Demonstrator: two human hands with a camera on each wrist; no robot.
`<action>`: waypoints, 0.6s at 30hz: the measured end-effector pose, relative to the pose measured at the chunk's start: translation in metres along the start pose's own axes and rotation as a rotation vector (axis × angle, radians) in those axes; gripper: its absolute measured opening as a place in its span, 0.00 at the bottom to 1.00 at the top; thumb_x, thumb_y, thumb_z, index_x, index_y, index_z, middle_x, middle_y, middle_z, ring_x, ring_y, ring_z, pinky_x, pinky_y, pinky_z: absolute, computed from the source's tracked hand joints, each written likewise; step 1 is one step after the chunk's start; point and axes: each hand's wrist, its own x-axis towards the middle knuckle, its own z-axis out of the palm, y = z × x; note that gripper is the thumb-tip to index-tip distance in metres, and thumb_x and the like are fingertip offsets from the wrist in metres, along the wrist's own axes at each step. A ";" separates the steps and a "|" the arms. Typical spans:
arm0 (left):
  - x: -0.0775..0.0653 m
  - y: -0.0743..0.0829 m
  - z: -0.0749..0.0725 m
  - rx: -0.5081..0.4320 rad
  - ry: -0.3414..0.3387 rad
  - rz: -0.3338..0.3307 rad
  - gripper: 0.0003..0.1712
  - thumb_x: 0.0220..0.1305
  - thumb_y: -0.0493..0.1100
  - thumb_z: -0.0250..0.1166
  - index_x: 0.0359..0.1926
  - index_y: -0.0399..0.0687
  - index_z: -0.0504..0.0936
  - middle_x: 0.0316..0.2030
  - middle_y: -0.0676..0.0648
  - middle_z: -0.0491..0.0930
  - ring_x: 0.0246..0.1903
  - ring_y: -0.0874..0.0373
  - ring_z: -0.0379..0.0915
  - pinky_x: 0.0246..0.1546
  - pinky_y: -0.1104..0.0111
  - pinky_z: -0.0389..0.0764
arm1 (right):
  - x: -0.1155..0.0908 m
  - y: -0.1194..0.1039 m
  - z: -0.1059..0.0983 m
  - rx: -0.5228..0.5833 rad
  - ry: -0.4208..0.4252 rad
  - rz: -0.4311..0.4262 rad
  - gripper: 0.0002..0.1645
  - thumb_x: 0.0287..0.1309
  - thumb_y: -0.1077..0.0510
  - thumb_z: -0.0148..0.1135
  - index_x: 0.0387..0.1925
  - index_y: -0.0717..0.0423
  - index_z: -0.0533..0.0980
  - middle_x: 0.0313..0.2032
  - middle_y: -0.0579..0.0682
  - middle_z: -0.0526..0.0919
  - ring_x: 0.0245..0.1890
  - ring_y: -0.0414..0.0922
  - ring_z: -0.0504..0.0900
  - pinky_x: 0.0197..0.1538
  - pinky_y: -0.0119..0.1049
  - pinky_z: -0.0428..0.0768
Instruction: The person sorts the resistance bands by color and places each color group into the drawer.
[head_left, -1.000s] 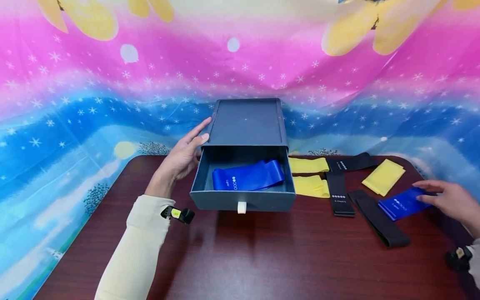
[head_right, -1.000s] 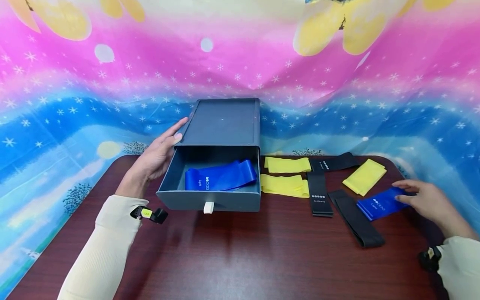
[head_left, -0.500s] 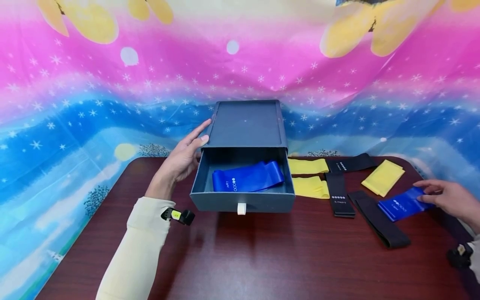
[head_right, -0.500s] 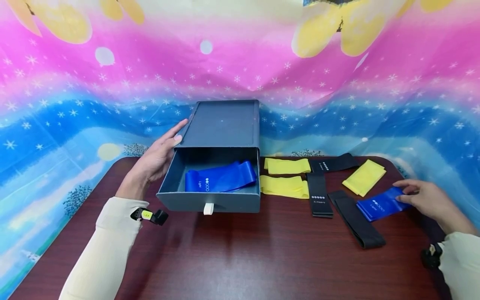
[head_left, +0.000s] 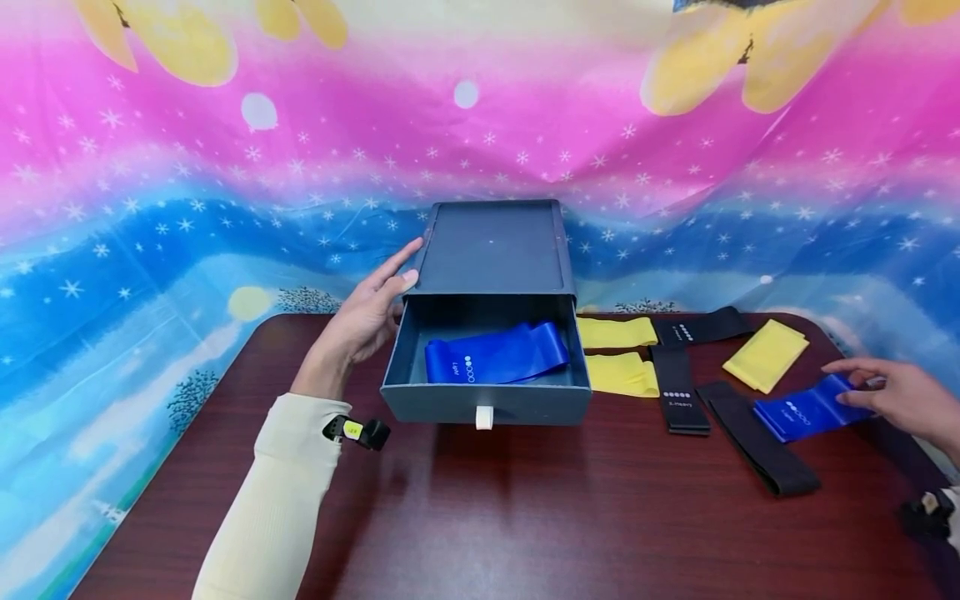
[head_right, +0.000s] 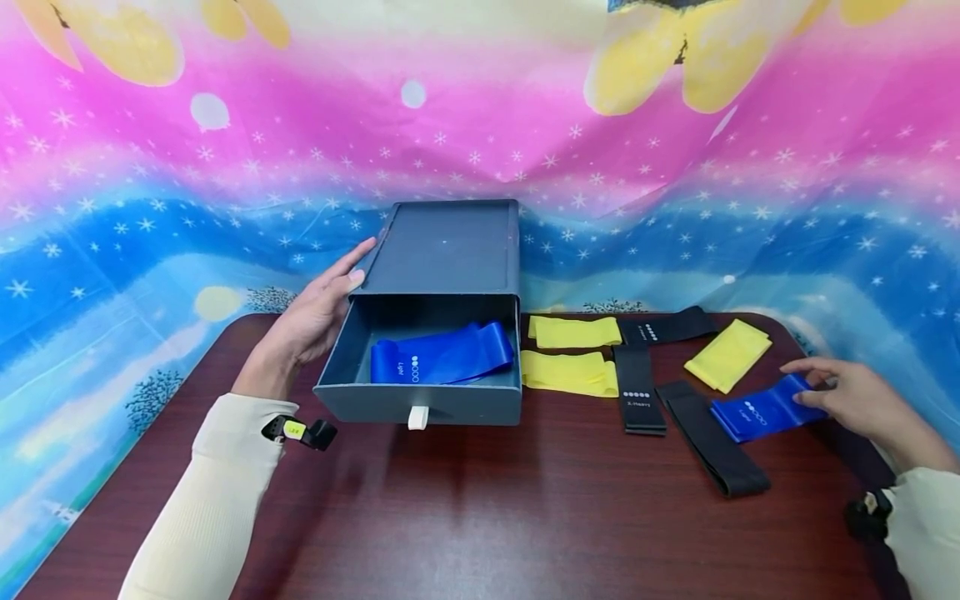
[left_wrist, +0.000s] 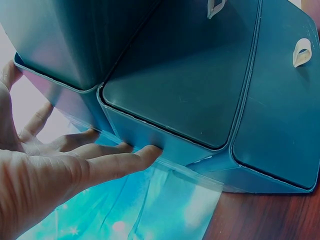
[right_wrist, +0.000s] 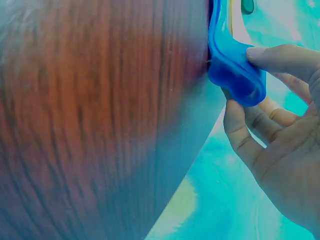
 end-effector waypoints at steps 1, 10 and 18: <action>0.000 0.000 0.000 -0.003 0.001 0.000 0.33 0.82 0.55 0.54 0.81 0.82 0.56 0.78 0.43 0.60 0.55 0.43 0.83 0.46 0.48 0.88 | -0.001 -0.001 -0.001 0.004 -0.012 -0.004 0.22 0.67 0.70 0.59 0.59 0.78 0.70 0.42 0.75 0.70 0.33 0.60 0.74 0.27 0.37 0.70; 0.000 0.000 0.000 -0.003 -0.006 -0.001 0.33 0.81 0.55 0.54 0.81 0.81 0.56 0.79 0.43 0.59 0.56 0.41 0.82 0.48 0.48 0.87 | -0.003 -0.010 -0.005 0.000 -0.054 -0.018 0.20 0.66 0.73 0.58 0.58 0.76 0.72 0.59 0.90 0.60 0.49 0.85 0.68 0.30 0.42 0.74; -0.001 -0.001 -0.001 -0.004 -0.010 0.008 0.33 0.81 0.56 0.54 0.81 0.81 0.56 0.79 0.43 0.59 0.55 0.44 0.84 0.47 0.50 0.88 | -0.004 -0.020 -0.012 0.024 -0.050 -0.050 0.21 0.68 0.71 0.59 0.61 0.74 0.72 0.64 0.91 0.58 0.50 0.86 0.71 0.31 0.45 0.80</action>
